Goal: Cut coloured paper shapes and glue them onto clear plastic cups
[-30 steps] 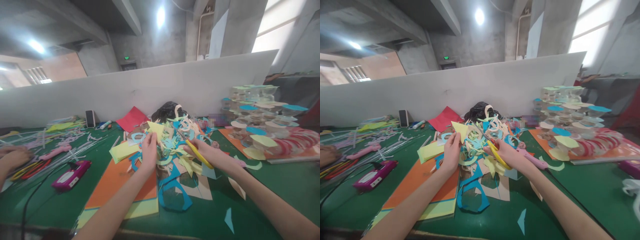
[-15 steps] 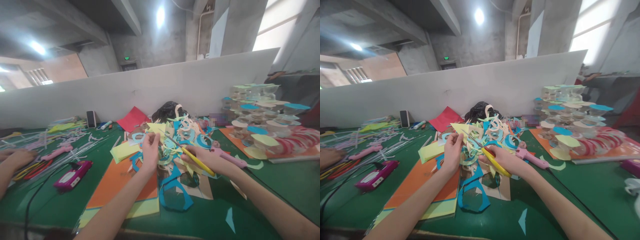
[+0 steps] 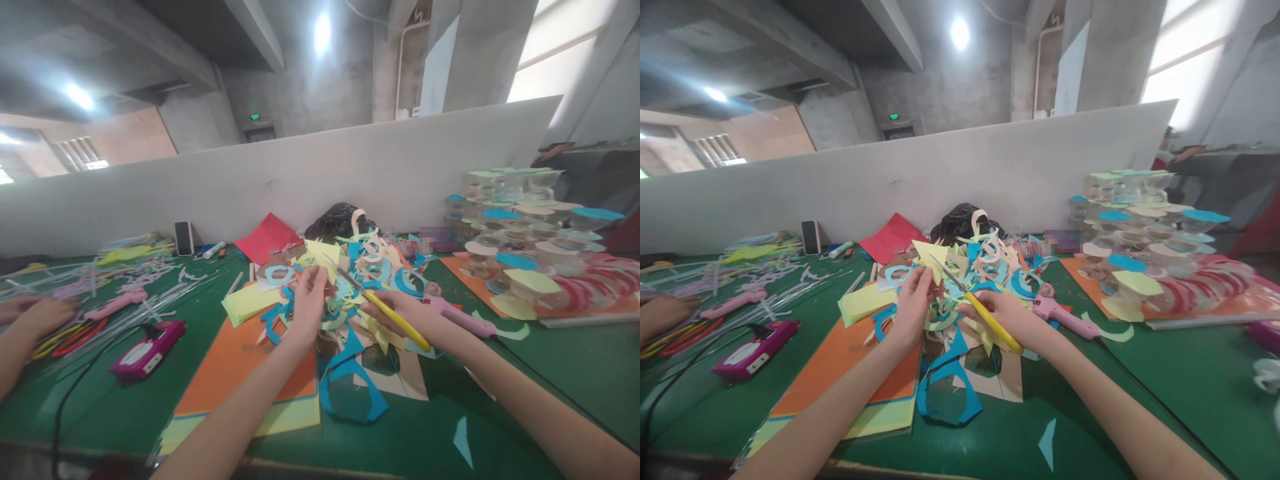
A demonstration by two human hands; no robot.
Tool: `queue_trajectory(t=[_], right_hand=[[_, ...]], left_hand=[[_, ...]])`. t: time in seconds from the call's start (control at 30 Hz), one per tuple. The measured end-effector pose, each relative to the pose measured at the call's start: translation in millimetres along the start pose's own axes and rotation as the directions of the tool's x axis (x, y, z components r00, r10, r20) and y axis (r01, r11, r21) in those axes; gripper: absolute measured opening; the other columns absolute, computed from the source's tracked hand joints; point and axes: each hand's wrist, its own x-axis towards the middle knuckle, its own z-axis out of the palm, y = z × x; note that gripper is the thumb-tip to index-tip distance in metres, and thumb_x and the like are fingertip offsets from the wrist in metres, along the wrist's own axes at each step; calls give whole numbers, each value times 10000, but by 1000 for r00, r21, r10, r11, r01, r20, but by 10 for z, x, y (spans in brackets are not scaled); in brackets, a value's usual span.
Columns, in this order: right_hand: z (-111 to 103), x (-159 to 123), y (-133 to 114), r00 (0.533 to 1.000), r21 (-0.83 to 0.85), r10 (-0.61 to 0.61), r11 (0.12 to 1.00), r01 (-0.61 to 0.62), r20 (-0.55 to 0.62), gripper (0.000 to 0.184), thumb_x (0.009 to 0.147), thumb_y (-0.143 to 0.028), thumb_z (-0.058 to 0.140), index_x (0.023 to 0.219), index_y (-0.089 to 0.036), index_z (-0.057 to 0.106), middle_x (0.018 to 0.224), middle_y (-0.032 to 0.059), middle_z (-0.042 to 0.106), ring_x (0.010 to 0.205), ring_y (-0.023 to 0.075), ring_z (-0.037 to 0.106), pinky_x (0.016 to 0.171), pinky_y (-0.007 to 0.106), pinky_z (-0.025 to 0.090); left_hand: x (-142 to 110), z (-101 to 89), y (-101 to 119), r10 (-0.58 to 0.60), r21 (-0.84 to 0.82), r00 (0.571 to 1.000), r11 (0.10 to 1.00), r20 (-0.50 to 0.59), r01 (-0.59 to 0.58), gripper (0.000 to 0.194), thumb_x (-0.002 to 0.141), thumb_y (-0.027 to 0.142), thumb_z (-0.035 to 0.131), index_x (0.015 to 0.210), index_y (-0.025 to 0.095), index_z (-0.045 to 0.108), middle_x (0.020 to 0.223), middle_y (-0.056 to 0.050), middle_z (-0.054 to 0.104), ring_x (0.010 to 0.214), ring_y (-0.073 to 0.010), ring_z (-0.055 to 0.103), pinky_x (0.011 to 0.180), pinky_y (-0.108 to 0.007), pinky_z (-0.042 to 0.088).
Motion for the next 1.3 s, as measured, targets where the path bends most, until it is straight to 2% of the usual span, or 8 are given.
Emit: queue_trajectory(t=[0.1,0.17,0.43,0.57,0.73,0.97,1.2,1.3], right_hand=[[-9,5,-4,999,65,42,997,-44,28,461,784,-644,593,783,-186,541,599,-53,417,522,97,370,453,226,284],[-21,-3,-18,998,75,51,996,-54,36,468,777,-653,590,790,-188,536,583,-58,412,509,100,370,458,231,287],[-109,-89,-82,994,-137,-77,987,88,80,490,809,-693,467,819,-204,495,752,22,564,659,182,519,628,311,413],[-155,-131,-110,989,-173,-69,981,91,129,453,859,-658,420,842,-212,500,822,44,599,715,201,552,684,332,439],[-182,-152,-107,983,-243,-69,964,110,167,549,886,-705,312,966,-199,510,915,72,613,814,237,575,761,376,462],[-119,-59,-21,992,-224,-31,973,58,120,551,822,-743,413,856,-199,494,810,40,566,718,205,531,675,335,427],[-92,-37,-48,994,-94,18,996,-7,109,566,778,-776,459,733,-212,442,619,-29,422,556,130,404,524,268,322],[-111,-65,-69,994,-139,4,990,11,107,565,780,-777,446,751,-213,448,657,-6,477,590,153,451,551,287,350]], left_hand=[[-11,14,4,-59,-12,992,998,112,61,345,848,513,561,707,200,524,662,20,542,624,-115,538,629,-242,448],[-17,7,11,-47,26,987,999,154,44,354,850,493,567,667,193,526,644,16,546,630,-113,526,638,-237,433],[6,-46,26,30,204,981,977,190,-69,378,894,473,511,633,202,473,607,27,489,615,-119,470,624,-244,379],[15,-55,53,62,258,977,959,202,-114,390,913,472,479,629,205,455,602,26,479,613,-124,450,629,-255,359],[40,-86,91,74,330,970,932,232,-150,394,927,452,460,622,204,437,599,32,467,619,-128,453,639,-257,352],[61,-108,108,36,373,966,918,255,-132,385,924,446,455,625,205,434,577,37,476,591,-126,455,613,-254,352],[42,-101,123,32,364,972,924,235,-118,397,913,483,461,636,202,420,571,42,445,583,-120,429,596,-253,332],[30,-92,141,22,367,972,924,232,-109,392,906,482,464,636,203,411,568,45,425,577,-117,410,578,-253,317]])
